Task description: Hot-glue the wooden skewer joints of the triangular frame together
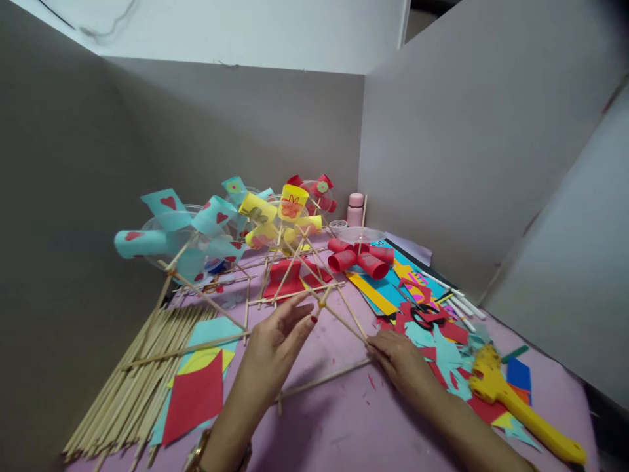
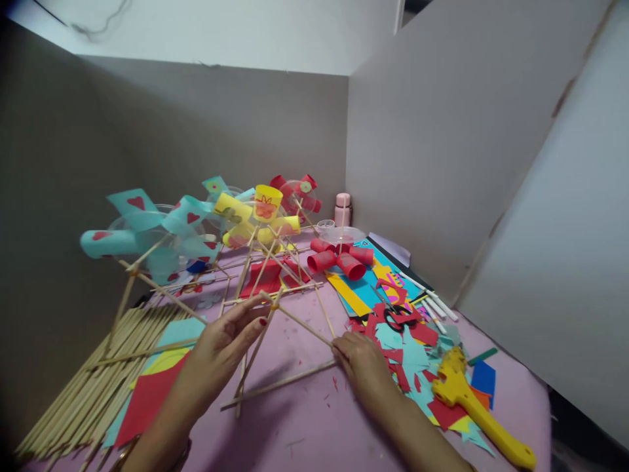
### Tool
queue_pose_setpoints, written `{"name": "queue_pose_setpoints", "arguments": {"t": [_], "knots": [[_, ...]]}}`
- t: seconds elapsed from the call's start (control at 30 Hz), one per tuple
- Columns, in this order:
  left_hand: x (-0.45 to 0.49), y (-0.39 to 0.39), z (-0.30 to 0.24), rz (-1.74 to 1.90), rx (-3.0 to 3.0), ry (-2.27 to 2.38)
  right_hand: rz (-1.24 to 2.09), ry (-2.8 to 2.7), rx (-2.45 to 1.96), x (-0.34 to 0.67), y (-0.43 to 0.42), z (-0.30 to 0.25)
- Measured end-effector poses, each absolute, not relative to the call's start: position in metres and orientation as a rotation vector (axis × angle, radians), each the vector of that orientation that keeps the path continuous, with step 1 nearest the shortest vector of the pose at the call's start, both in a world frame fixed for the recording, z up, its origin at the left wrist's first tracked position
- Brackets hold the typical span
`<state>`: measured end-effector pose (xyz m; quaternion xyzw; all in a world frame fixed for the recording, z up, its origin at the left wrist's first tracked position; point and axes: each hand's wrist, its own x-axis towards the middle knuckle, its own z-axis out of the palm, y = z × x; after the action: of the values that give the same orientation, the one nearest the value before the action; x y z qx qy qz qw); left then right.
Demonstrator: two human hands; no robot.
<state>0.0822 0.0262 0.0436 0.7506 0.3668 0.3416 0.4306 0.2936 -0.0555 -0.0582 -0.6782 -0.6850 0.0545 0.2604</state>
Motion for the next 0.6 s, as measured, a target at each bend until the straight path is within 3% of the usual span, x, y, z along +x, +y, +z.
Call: {"name": "queue_pose_setpoints", "arguments": {"t": [0.23, 0.6], "knots": [[0.017, 0.016, -0.007, 0.539, 2.106, 1.311, 0.133, -1.857, -1.822, 0.293, -0.059, -0.059], [0.009, 0.008, -0.027, 0.418, 2.27, 1.291, 0.116, -1.891, -1.828, 0.295, -0.059, -0.063]]}}
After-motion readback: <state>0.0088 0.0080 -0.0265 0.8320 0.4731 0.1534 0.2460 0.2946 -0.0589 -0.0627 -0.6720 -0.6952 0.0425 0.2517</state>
